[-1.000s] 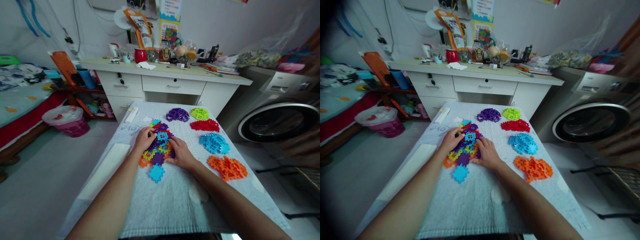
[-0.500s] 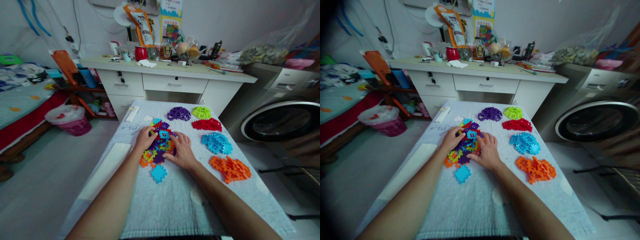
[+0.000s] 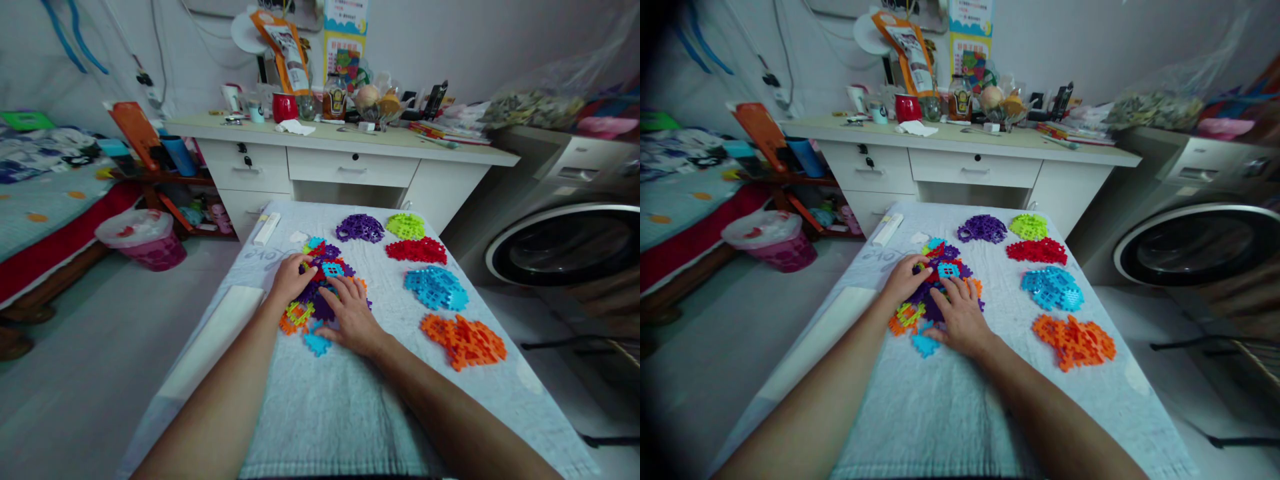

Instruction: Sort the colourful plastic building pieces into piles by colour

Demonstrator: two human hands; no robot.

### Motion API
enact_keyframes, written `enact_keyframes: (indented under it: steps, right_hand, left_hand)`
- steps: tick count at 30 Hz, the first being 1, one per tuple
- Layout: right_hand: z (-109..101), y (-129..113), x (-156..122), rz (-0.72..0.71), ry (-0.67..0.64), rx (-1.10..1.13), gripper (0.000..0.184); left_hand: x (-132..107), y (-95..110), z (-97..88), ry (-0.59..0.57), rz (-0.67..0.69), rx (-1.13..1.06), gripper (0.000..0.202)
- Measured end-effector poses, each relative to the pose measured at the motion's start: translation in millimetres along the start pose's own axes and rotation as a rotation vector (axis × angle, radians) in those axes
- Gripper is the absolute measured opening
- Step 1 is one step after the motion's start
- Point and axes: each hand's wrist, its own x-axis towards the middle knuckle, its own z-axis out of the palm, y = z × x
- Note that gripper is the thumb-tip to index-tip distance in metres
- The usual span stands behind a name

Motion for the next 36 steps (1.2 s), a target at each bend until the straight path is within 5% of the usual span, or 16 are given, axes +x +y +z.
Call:
enact_keyframes:
  steps: [13,19,24,31,36]
  right_hand:
    - [-16.4,27.3,2.7,0.194,0.182,0.056,0.047]
    - [-50.2,52.8,-9.4,0.311,-0.132,0.089,0.028]
    - [-52.4,61.3,-12.5,0.314,-0.293,0.152,0.025]
    - [-61.8,67.7,-12.1,0.432,-0.3,0.567,0.014]
    - [-75.9,76.3,-5.6,0.574,-0.189,1.028,0.026]
  left_hand:
    - [-2.1,8.3,-2.8,-0.006,-0.048,0.034,0.02]
    - [-1.9,8.0,-3.8,0.054,-0.039,0.079,0.017]
    - [-0.6,4.7,-0.8,0.042,-0.041,0.082,0.019]
    - [-0.3,2.7,1.1,0.024,-0.046,0.095,0.018]
    - [0.8,1.9,1.8,0.004,-0.035,0.104,0.018]
